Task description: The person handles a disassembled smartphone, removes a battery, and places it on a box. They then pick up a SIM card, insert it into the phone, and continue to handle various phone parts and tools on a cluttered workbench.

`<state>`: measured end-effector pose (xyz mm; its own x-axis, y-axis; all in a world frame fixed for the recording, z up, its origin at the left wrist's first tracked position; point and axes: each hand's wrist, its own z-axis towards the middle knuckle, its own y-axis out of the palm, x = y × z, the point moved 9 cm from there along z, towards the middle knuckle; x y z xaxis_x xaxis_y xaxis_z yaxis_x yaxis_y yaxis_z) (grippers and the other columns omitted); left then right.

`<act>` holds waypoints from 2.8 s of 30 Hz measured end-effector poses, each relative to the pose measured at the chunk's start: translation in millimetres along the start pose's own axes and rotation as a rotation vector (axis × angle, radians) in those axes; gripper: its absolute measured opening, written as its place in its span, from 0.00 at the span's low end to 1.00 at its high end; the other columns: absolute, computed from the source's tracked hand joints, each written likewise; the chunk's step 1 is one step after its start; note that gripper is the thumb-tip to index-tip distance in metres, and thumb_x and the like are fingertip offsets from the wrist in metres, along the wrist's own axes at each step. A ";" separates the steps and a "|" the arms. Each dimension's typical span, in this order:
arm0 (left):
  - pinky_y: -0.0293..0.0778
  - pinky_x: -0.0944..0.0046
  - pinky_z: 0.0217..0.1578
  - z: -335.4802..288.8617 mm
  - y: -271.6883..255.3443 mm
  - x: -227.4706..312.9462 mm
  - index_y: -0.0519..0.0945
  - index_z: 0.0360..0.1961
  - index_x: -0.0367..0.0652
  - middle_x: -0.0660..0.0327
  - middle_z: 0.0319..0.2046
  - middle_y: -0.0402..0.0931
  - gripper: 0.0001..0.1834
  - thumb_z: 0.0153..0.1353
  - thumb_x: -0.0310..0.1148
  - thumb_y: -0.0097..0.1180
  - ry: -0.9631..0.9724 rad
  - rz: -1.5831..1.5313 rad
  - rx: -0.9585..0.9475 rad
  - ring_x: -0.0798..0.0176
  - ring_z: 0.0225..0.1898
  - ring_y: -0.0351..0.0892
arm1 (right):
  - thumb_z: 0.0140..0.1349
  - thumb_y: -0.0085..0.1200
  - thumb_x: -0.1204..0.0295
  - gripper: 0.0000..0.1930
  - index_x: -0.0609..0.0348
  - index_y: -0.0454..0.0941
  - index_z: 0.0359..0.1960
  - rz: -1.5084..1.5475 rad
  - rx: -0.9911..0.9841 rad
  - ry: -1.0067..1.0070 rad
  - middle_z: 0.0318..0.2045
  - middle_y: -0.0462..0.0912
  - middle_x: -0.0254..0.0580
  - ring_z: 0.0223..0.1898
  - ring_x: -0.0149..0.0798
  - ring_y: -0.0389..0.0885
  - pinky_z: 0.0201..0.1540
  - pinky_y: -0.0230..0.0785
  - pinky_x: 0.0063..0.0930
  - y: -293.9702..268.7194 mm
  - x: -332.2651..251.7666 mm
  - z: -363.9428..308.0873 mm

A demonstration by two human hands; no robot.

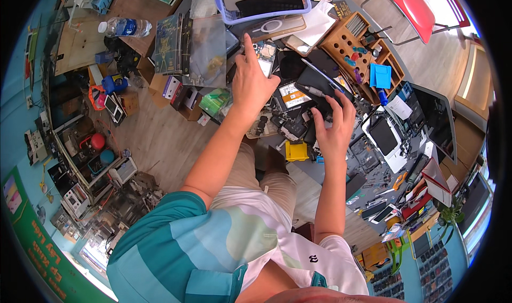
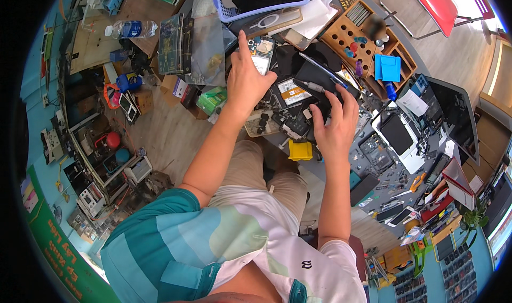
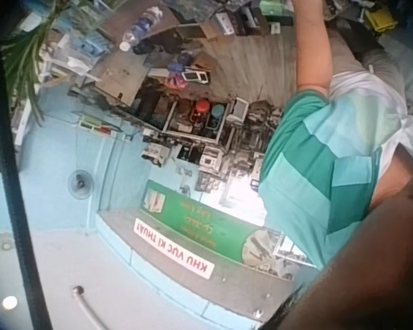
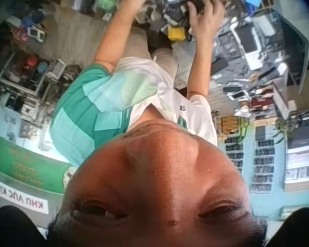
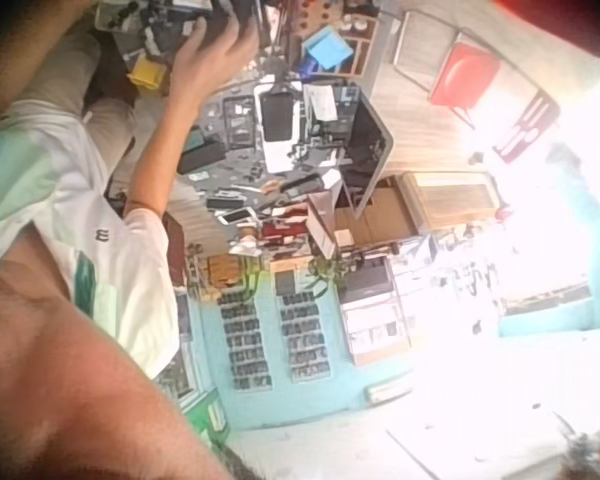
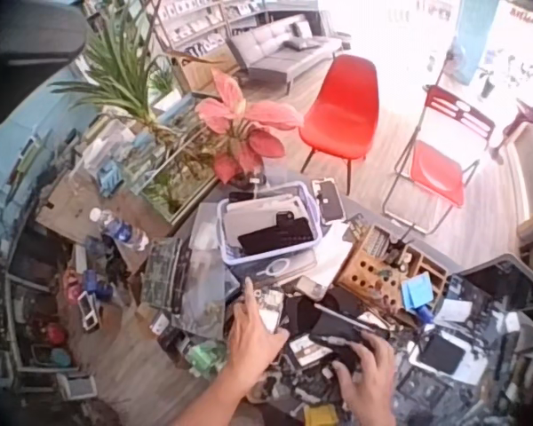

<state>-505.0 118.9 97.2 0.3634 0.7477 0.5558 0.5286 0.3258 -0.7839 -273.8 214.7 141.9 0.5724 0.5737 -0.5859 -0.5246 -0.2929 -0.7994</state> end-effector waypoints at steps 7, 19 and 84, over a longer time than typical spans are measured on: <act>0.77 0.48 0.57 -12.4 -23.2 8.6 0.42 0.80 0.37 0.31 0.58 0.72 0.68 0.45 0.38 0.73 -0.030 0.037 -0.147 0.32 0.56 0.78 | 0.57 0.72 0.71 0.22 0.60 0.81 0.52 0.053 0.001 0.028 0.60 0.77 0.50 0.60 0.56 0.75 0.63 0.68 0.46 -3.6 -1.5 -7.7; 0.77 0.50 0.56 -29.5 -43.8 4.2 0.53 0.77 0.29 0.35 0.53 0.78 0.63 0.44 0.44 0.71 0.043 0.044 -0.320 0.37 0.55 0.81 | 0.58 0.72 0.71 0.20 0.61 0.82 0.50 0.121 -0.004 0.037 0.60 0.78 0.50 0.60 0.54 0.75 0.62 0.69 0.45 0.8 -19.7 -2.0; 0.87 0.49 0.41 16.7 -57.5 -57.8 0.66 0.53 0.42 0.34 0.51 0.81 0.12 0.69 0.27 0.44 -0.274 -1.337 -0.501 0.49 0.46 0.88 | 0.59 0.63 0.80 0.08 0.64 0.82 0.41 -0.155 0.160 -0.332 0.42 0.81 0.44 0.38 0.45 0.85 0.39 0.80 0.36 39.8 -93.6 68.7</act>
<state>-569.2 66.6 105.5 -0.7302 0.1570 0.6650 0.5760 0.6649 0.4755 -391.5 202.0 174.1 0.4315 0.8253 -0.3643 -0.5547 -0.0758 -0.8286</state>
